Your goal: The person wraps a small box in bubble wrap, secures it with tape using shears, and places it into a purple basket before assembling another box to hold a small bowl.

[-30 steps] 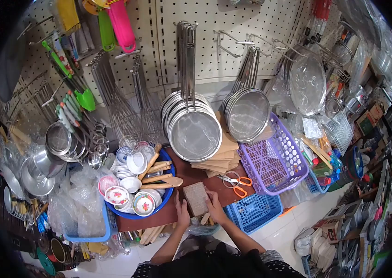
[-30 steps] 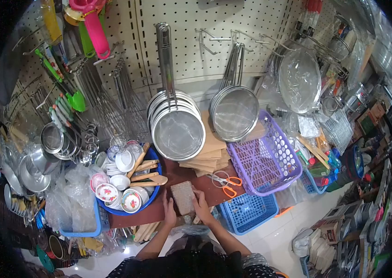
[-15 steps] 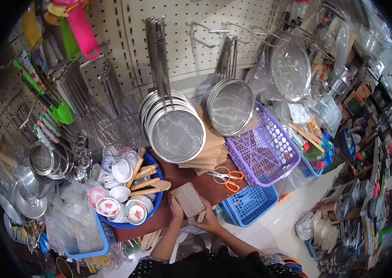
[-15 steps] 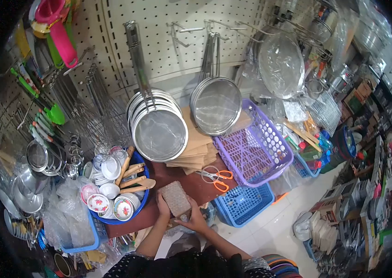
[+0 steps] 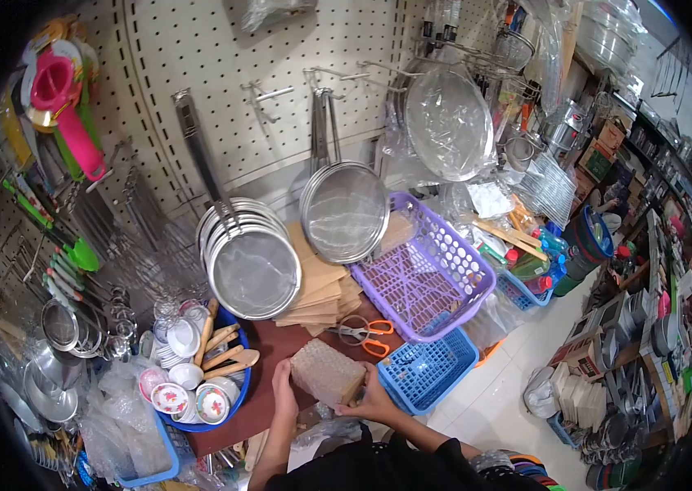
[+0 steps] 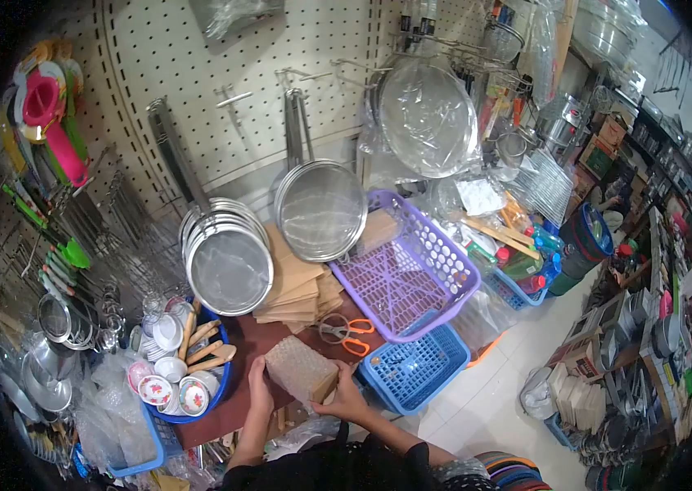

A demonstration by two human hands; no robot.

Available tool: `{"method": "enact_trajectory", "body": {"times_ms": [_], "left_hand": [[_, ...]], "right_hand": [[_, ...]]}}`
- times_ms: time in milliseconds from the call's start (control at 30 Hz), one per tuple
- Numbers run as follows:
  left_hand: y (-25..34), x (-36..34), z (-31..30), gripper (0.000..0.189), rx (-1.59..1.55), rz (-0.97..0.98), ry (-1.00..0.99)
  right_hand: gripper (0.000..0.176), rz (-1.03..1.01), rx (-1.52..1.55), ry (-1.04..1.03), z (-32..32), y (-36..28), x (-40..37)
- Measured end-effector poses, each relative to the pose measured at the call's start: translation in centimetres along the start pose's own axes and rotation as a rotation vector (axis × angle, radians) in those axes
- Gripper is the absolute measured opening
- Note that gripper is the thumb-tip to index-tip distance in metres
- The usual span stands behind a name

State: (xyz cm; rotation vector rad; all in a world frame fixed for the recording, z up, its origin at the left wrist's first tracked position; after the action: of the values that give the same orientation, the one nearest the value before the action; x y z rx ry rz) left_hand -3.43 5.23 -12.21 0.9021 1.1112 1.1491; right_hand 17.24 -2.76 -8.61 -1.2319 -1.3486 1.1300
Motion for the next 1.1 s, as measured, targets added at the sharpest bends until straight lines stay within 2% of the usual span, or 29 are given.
{"method": "enact_trajectory", "body": {"times_ms": [100, 133, 200, 267, 400, 467, 500, 533, 633, 667, 733, 800, 867, 967, 1067, 1100], "left_hand": [[5.0, -2.3, 5.4, 0.062, -0.065, 0.14, -0.27], [7.4, -3.3, 7.8, 0.103, -0.096, 0.05, -0.397], [6.8, -3.0, 10.1, 0.108, -0.174, 0.113, -0.571], [7.3, -3.2, 13.6, 0.125, -0.294, 0.068, -0.668], [4.6, -1.7, 19.9, 0.122, -0.157, 0.099, -0.689], [3.0, -0.7, 23.6, 0.119, -0.113, 0.039, -0.564], [2.3, -0.5, 25.6, 0.117, -0.093, -0.001, -0.5], [1.7, -0.4, 27.3, 0.106, -0.12, -0.035, -0.388], [-0.2, 1.2, 31.6, 0.092, -0.284, -0.094, -0.224], [0.0, 1.1, 33.0, 0.07, -0.276, -0.049, -0.201], [-0.1, 1.9, 34.8, 0.064, -0.329, -0.101, -0.119], [-1.9, 3.4, 35.1, 0.054, -0.328, -0.176, -0.054], [-2.1, 5.0, 35.6, 0.054, -0.346, -0.222, -0.05], [-2.1, 8.3, 36.7, 0.064, -0.305, -0.271, 0.001], [-1.9, 11.5, 37.4, 0.079, -0.237, -0.291, 0.013], [-2.9, 13.0, 37.5, 0.075, -0.222, -0.289, 0.037]], "right_hand": [[0.104, -0.012, 0.129, -0.083, -5.8, -2.0, -0.2], [0.102, -0.031, 0.18, -0.111, -7.8, -2.4, -0.2], [0.099, -0.066, 0.258, -0.2, -12.3, -4.9, 0.5], [0.097, -0.058, 0.296, -0.288, -17.3, -5.6, 2.2], [0.092, -0.053, 0.325, -0.373, -26.1, -5.4, 4.9], [0.086, -0.057, 0.319, -0.376, -29.8, -5.1, 6.4], [0.083, 0.009, 0.363, -0.349, -31.4, -4.6, 7.1], [0.08, 0.079, 0.406, -0.324, -32.7, -3.8, 7.7], [0.066, 0.297, 0.468, -0.242, -35.2, -2.5, 9.2], [0.065, 0.347, 0.443, -0.229, -35.9, -1.3, 10.1], [0.063, 0.425, 0.39, -0.196, -36.5, -0.8, 11.4], [0.058, 0.487, 0.539, -0.226, -36.4, 0.7, 13.4], [0.06, 0.583, 0.595, -0.213, -36.3, 2.6, 15.4], [0.068, 0.73, 0.544, -0.198, -35.8, 1.0, 17.9], [0.067, 0.744, 0.606, -0.162, -35.6, 2.8, 21.3], [0.066, 0.753, 0.646, -0.162, -35.6, 3.0, 22.2]]}}
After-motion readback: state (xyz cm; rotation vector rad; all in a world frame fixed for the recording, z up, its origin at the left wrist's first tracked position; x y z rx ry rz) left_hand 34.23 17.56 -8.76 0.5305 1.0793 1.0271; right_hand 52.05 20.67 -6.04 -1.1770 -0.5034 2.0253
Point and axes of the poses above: each hand's wrist, its own x-axis towards the middle knuckle, its own z-axis out of the palm, y = z × x, the point moved 2 cm from there along x, towards the middle knuckle, and after that the axes turned 4 degrees about x, right-handed, at the moved point
